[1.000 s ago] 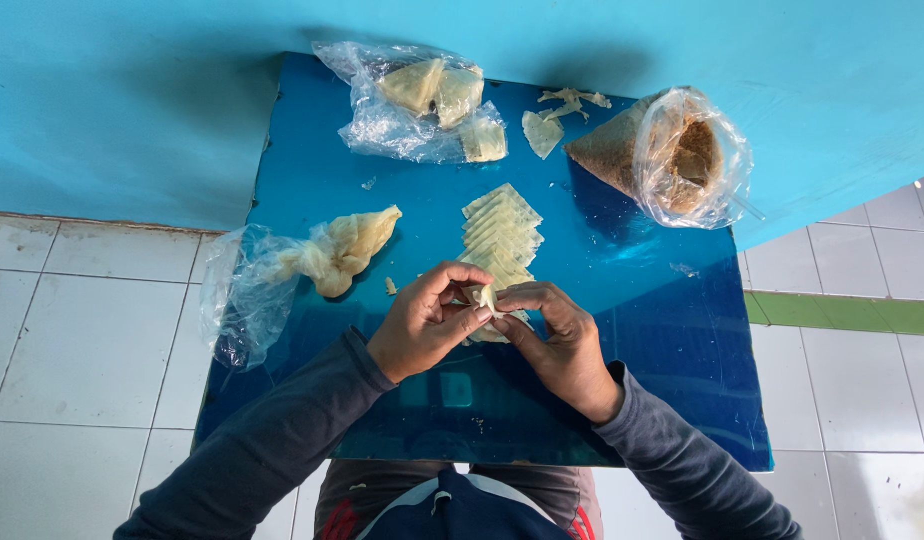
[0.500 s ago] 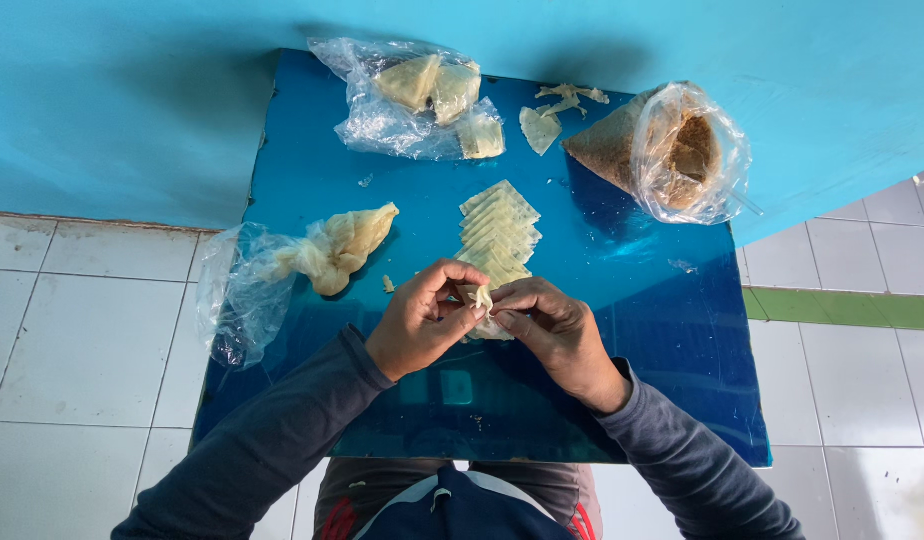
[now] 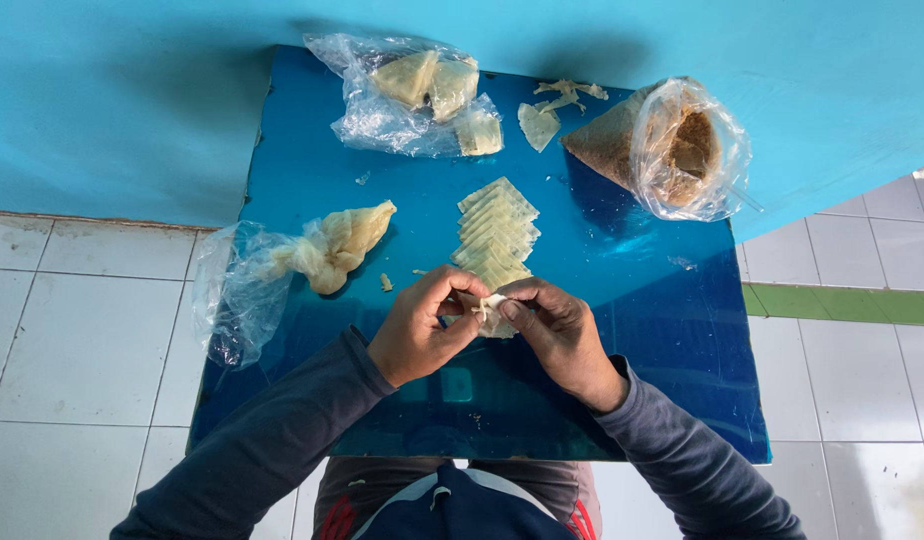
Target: The person tears pieces from a mass of dough and pinches and folds each piece by hand, then arranges the flattened dough pieces in overlapping diagonal rows on a blue table, building up a long patterned strip of dough pieces.
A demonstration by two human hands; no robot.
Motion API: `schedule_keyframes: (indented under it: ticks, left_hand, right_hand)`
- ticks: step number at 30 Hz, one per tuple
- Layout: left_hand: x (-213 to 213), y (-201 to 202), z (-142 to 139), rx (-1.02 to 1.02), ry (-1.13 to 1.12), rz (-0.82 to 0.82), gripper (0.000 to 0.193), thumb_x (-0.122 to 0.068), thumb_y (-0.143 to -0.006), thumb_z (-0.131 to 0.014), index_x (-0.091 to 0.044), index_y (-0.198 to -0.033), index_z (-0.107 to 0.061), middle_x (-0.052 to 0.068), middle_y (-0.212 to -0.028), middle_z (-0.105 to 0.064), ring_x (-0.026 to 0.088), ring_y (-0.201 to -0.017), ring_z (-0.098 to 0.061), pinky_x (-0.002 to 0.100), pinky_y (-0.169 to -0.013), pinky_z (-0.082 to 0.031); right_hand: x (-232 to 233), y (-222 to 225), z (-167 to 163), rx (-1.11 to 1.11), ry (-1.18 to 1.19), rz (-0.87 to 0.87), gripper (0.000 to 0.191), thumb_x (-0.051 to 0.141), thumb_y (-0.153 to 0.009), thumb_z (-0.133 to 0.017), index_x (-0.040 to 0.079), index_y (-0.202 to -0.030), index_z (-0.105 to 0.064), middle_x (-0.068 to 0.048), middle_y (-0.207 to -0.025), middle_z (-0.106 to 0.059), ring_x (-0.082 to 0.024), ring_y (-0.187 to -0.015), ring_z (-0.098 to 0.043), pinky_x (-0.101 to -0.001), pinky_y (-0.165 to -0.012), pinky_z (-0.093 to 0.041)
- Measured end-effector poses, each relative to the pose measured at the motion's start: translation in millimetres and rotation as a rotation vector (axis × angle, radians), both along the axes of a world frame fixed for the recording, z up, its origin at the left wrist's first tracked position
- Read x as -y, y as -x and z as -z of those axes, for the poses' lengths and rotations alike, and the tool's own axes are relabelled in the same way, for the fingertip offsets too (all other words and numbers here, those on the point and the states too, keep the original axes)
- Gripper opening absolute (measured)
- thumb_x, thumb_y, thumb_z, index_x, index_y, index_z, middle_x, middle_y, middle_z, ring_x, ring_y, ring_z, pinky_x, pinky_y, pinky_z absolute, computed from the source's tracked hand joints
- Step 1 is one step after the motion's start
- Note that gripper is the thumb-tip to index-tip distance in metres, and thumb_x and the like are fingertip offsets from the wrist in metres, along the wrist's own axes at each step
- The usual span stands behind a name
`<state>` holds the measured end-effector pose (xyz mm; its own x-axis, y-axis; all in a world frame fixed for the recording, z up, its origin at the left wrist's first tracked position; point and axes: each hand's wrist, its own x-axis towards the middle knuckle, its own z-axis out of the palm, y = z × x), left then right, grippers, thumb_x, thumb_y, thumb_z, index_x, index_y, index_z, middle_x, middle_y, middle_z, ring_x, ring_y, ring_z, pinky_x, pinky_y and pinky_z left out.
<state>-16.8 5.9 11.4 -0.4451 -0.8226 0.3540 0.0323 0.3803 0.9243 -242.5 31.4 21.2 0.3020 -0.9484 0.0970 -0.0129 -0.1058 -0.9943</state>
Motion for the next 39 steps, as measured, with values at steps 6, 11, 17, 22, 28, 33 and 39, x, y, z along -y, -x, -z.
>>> schedule_keyframes:
  ticks: [6, 11, 17, 22, 28, 33, 39]
  left_hand:
    - [0, -1, 10, -0.200, -0.207, 0.058, 0.025, 0.000, -0.098, -0.066, -0.004, -0.120, -0.056, 0.006, -0.111, -0.061, 0.011, -0.099, -0.066, 0.026, -0.084, -0.061]
    - [5, -4, 16, -0.259, -0.289, 0.087, 0.029, 0.002, -0.097, -0.064, -0.005, -0.122, -0.053, 0.004, -0.114, -0.059, 0.010, -0.102, -0.064, 0.026, -0.086, -0.062]
    - [6, -2, 19, -0.385, -0.420, 0.100, 0.030, 0.007, -0.095, -0.059, -0.007, -0.120, -0.052, 0.004, -0.109, -0.057, 0.009, -0.096, -0.060, 0.027, -0.084, -0.058]
    - [14, -12, 14, -0.458, -0.426, 0.037, 0.032, 0.010, -0.093, -0.057, -0.009, -0.118, -0.053, 0.003, -0.110, -0.057, 0.010, -0.099, -0.059, 0.029, -0.087, -0.055]
    - [22, -24, 9, -0.691, -0.520, 0.063, 0.033, 0.010, -0.093, -0.055, -0.010, -0.119, -0.053, 0.004, -0.110, -0.059, 0.013, -0.097, -0.061, 0.030, -0.080, -0.056]
    - [23, -29, 5, -0.742, -0.516, 0.044, 0.030, 0.009, -0.096, -0.054, -0.009, -0.119, -0.054, 0.004, -0.111, -0.059, 0.014, -0.098, -0.064, 0.033, -0.082, -0.060]
    - [24, -30, 1, -0.752, -0.523, 0.040, 0.030, 0.009, -0.095, -0.053, -0.010, -0.119, -0.053, 0.004, -0.110, -0.059, 0.014, -0.098, -0.064, 0.034, -0.083, -0.061]
  right_hand:
    - [3, -1, 2, 0.258, -0.256, 0.119, 0.015, 0.013, -0.113, -0.058, -0.001, -0.118, -0.062, -0.008, -0.098, -0.065, -0.011, -0.082, -0.054, -0.0266, -0.072, -0.045]
    - [2, -4, -9, 0.183, -0.179, 0.001, 0.022, 0.013, -0.097, -0.065, 0.003, -0.116, -0.059, -0.005, -0.107, -0.068, -0.012, -0.098, -0.065, -0.0285, -0.086, -0.055]
    - [4, 1, -6, 0.426, -0.332, 0.039, 0.014, 0.005, -0.105, -0.063, -0.002, -0.117, -0.059, -0.010, -0.105, -0.067, -0.016, -0.096, -0.064, -0.0314, -0.085, -0.052]
    - [11, 12, -11, 0.551, -0.316, 0.090, 0.014, 0.000, -0.104, -0.053, 0.000, -0.117, -0.058, -0.012, -0.107, -0.068, -0.018, -0.096, -0.068, -0.0325, -0.085, -0.056]
    - [22, 18, -26, 0.401, -0.183, 0.269, 0.013, 0.001, -0.104, -0.058, -0.001, -0.116, -0.063, -0.012, -0.104, -0.071, -0.016, -0.089, -0.071, -0.0311, -0.078, -0.059]
    - [27, 23, -36, -0.348, 0.275, 0.464, 0.012, 0.003, -0.098, -0.070, 0.000, -0.110, -0.069, -0.009, -0.099, -0.074, -0.015, -0.086, -0.071, -0.0301, -0.076, -0.058]
    - [9, -9, -39, -0.906, 0.850, 0.222, 0.022, 0.003, -0.088, -0.072, 0.004, -0.109, -0.069, -0.012, -0.101, -0.073, -0.031, -0.090, -0.070, -0.0413, -0.076, -0.055]
